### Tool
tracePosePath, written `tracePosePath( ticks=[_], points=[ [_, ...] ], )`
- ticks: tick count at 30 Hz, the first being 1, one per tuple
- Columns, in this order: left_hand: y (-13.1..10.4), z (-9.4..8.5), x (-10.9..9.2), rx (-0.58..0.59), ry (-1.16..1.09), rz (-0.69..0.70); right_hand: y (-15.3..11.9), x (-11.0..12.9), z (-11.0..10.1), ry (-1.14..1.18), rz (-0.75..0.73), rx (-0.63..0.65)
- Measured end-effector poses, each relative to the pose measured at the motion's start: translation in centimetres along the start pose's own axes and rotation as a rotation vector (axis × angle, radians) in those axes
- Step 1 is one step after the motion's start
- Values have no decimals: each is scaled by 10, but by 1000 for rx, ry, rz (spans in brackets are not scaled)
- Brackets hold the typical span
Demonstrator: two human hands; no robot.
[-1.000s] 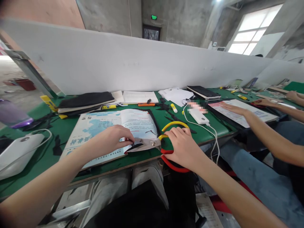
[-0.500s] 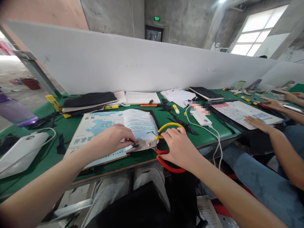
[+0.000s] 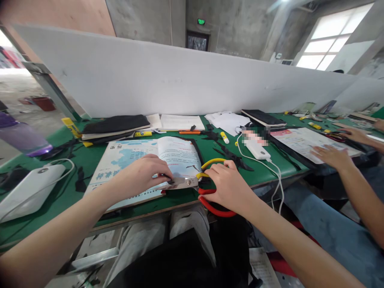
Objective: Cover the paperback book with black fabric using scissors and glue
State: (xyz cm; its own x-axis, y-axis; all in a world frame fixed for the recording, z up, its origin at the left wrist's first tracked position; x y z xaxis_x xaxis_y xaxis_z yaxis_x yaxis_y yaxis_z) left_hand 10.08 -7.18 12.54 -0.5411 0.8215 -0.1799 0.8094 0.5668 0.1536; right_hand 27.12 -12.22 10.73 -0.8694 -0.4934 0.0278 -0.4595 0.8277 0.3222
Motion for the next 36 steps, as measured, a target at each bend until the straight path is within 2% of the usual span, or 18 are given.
tracePosePath(
  ticks=[8,13,15,17,21,23,25,27,28,29,30,32,33,34,35,36],
  points=[
    [-1,0,3,-15,-26,-14,-1,-4,-1,-17,-3,-26],
    [-5,-17,10,-138,-79,-65,-4,-10,-3,-21,12,-61],
    [-11,-29,14,-259,-94,-110,-7,-15,-4,-14,29,-88],
    [-20,-43,19,-443,-115,-190,-12,-22,-6,-19,65,-130],
    [-47,-61,19,-795,-155,-302,-28,-45,-12,-10,229,-247],
    [-59,-64,14,-936,-196,-302,-43,-62,-15,56,406,-336],
    [-70,-63,3,-1114,-247,-297,-65,-84,-15,195,652,-447],
    [-77,-50,-15,-1281,-298,-292,-90,-102,-12,397,878,-606],
    [-79,-40,-30,-1367,-304,-258,-102,-109,-9,498,946,-696],
    [-68,-24,-44,-1294,-333,-245,-111,-113,-8,585,984,-781],
    [-51,-3,-63,-1134,-359,-181,-118,-116,-8,647,995,-854],
    [-8,58,-121,-506,-281,155,-126,-120,-11,703,976,-946],
    [2,87,-144,-289,-203,284,-128,-121,-13,709,962,-965],
    [8,111,-157,-126,-164,330,-130,-122,-16,703,949,-975],
    [12,126,-163,-7,-177,350,-132,-123,-20,693,935,-974],
    [15,134,-162,73,-211,329,-133,-124,-22,678,919,-964]
  ],
)
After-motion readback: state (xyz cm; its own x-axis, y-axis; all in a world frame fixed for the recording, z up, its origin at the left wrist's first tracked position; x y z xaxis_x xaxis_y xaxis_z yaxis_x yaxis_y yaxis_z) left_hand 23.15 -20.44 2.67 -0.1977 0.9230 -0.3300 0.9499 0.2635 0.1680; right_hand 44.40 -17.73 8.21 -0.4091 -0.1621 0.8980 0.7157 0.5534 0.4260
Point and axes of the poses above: each hand's wrist, its own y-axis towards the middle knuckle, its own z-axis out of the palm, x = y × z, the point moved 7 cm from there along y, towards the middle knuckle, and after that the axes turned 5 degrees about y, right-handed, at the moved point
